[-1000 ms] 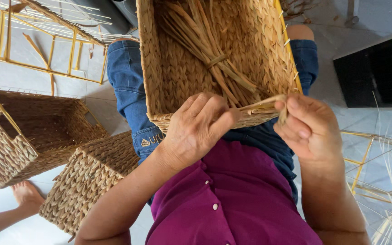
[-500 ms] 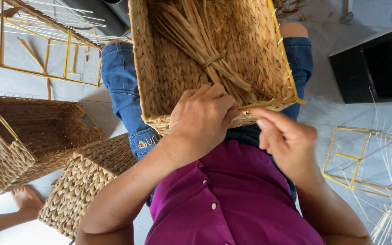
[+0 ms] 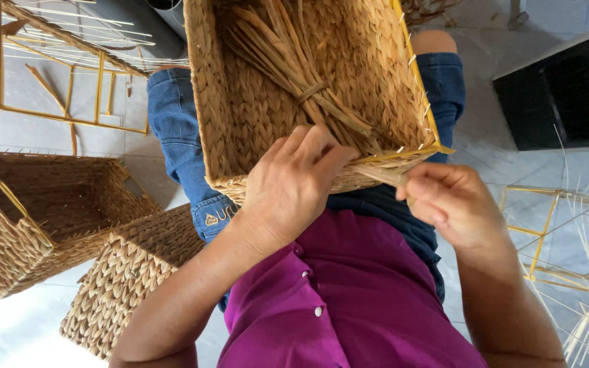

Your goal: The person sits on the floor with a woven basket on their lap and weaves thin water-hyacinth strips around the yellow bamboo rim of the basket, tucking and tightening each strip by hand to secure the edge. They repeatedly pull strips from a bundle inside the basket and work them into the rim one after another.

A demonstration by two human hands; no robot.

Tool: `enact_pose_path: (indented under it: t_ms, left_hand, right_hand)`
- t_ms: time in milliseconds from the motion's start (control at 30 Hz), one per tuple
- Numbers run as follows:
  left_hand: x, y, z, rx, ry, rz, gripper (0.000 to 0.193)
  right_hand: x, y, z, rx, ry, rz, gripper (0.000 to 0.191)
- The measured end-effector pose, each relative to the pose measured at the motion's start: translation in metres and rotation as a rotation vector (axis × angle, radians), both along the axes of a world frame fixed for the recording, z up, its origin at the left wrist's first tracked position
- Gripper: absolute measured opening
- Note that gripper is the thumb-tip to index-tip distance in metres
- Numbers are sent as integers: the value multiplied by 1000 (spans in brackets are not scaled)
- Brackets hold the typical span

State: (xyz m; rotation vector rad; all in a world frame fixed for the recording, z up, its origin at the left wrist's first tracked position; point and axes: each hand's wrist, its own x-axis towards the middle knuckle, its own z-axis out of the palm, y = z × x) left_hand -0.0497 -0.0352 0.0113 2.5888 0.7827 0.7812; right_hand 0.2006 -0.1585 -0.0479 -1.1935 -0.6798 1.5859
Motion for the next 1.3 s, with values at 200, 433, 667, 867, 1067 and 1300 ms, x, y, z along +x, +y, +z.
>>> enact_pose_path:
  t_ms: [200,433,667,867,1067,1300]
  left_hand:
    - [-11,-4,-3,216,15,-41,40]
    - [-3,-4,-6,249,35,33,43]
    - [17,-12,-3,-7,-63,108,16]
    - [25,-7,2,-226,51,66,13]
    - [26,-2,9,-462,-33,19,21]
    - [21,1,16,-532,-49,-54,23]
  right_hand:
    - [-16,24,17,93,312,-216,23]
    - [-41,43,31,126,267,-283,28]
    - [-43,1,40,239,-489,-327,19]
    - [-61,-6,21,292,-893,-213,23]
    - [-70,-4,4,371,-965,-205,35]
    - [-73,0,-7,440,-960,-210,33]
